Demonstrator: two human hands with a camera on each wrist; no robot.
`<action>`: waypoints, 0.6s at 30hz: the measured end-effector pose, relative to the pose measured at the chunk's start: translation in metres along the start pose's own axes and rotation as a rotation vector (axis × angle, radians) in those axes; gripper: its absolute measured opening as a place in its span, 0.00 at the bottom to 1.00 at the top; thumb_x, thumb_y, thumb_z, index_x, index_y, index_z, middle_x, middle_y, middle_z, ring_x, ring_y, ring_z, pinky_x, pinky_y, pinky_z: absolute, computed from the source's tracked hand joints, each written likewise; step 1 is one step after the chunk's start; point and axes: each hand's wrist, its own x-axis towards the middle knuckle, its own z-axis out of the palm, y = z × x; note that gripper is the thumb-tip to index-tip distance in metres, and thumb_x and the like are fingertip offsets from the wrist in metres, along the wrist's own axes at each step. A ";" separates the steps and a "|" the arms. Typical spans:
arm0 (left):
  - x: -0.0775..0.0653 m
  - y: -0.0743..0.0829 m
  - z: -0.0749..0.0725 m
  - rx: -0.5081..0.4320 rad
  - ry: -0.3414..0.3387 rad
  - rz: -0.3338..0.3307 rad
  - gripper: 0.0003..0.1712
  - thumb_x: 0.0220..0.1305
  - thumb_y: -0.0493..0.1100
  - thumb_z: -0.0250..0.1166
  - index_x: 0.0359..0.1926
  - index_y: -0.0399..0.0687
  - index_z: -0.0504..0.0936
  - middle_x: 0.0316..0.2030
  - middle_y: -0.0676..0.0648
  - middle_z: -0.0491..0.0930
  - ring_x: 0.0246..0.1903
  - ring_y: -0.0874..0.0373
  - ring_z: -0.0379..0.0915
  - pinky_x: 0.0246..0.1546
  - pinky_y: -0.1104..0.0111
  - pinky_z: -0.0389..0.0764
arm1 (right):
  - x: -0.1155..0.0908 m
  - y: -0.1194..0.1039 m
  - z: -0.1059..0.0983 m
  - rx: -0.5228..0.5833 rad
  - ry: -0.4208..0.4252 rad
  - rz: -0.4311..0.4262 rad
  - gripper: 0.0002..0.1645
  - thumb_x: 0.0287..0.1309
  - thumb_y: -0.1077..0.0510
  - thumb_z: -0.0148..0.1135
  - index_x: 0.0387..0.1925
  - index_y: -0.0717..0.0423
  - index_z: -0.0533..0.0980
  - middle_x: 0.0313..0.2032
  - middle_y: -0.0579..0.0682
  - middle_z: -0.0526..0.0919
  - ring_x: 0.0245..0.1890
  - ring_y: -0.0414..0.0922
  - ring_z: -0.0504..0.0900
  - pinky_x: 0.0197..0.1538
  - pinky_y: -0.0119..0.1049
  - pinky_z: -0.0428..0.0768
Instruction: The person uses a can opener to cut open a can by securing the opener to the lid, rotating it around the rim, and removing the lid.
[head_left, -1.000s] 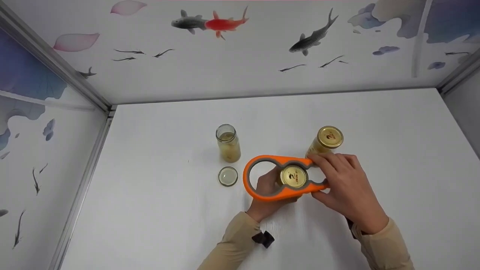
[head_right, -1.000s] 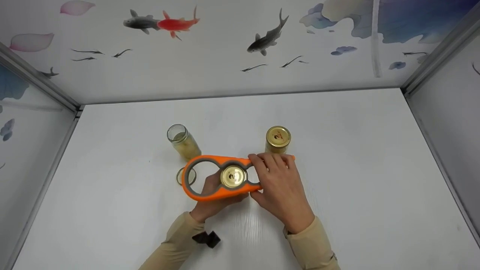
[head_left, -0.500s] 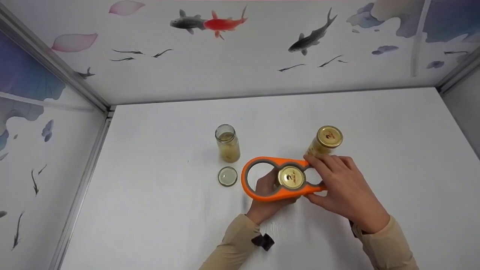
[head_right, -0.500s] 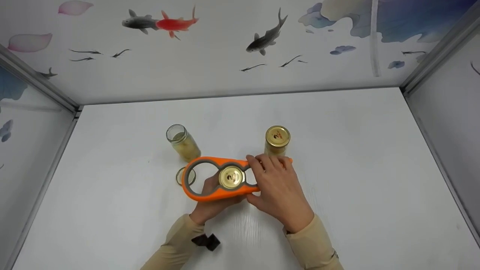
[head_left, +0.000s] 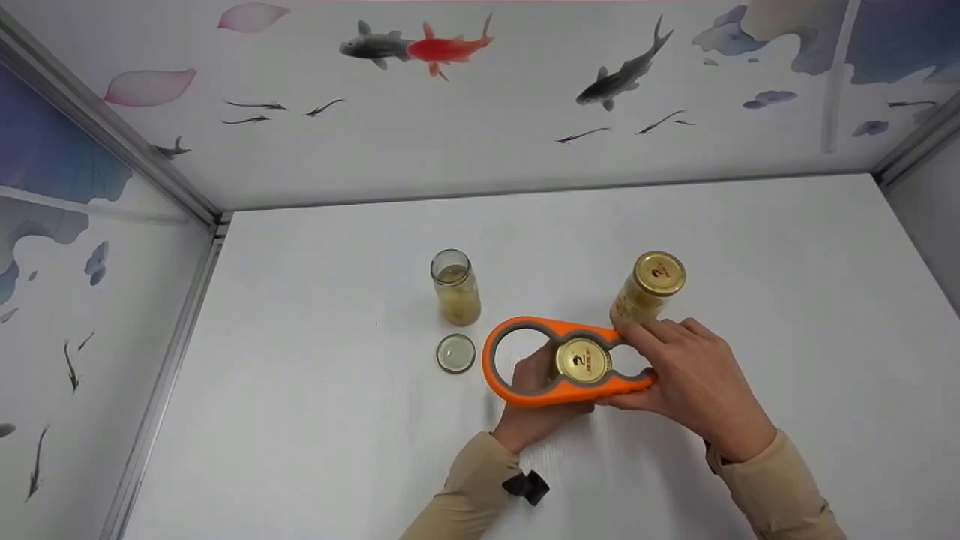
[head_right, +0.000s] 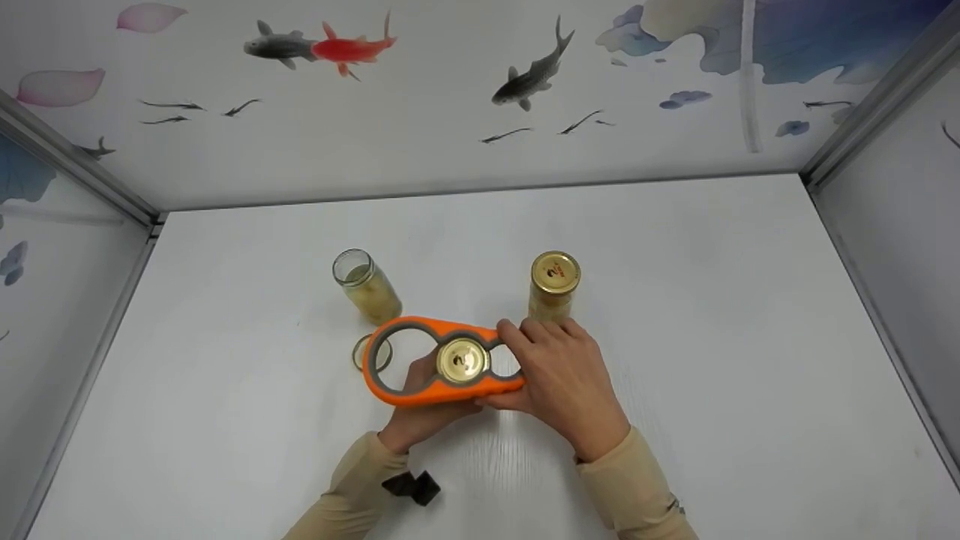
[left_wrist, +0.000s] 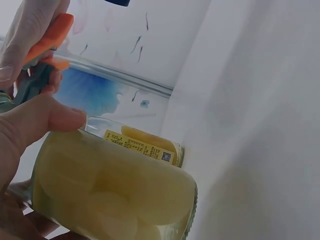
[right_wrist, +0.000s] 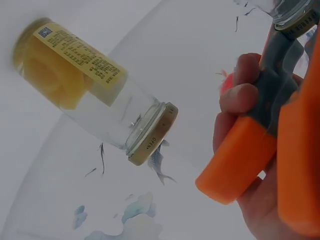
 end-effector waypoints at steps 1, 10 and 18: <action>0.000 0.000 0.000 0.003 -0.005 0.001 0.39 0.48 0.39 0.75 0.63 0.54 0.71 0.54 0.61 0.77 0.50 0.69 0.72 0.52 0.71 0.73 | 0.000 0.000 0.001 0.006 0.004 -0.001 0.49 0.23 0.32 0.80 0.47 0.56 0.77 0.32 0.48 0.82 0.25 0.42 0.74 0.30 0.40 0.73; 0.002 -0.002 -0.008 -0.106 -0.147 0.154 0.38 0.55 0.36 0.71 0.66 0.39 0.67 0.60 0.48 0.74 0.60 0.62 0.67 0.61 0.67 0.66 | -0.003 0.008 0.002 0.051 -0.004 -0.047 0.44 0.28 0.32 0.78 0.45 0.55 0.78 0.33 0.49 0.82 0.30 0.45 0.78 0.35 0.42 0.77; 0.001 0.013 -0.017 -0.174 -0.290 0.226 0.33 0.59 0.34 0.66 0.65 0.32 0.67 0.59 0.43 0.74 0.57 0.64 0.68 0.59 0.68 0.68 | 0.000 0.013 -0.002 0.090 -0.062 -0.095 0.43 0.24 0.35 0.81 0.45 0.51 0.78 0.36 0.46 0.82 0.33 0.43 0.77 0.40 0.42 0.76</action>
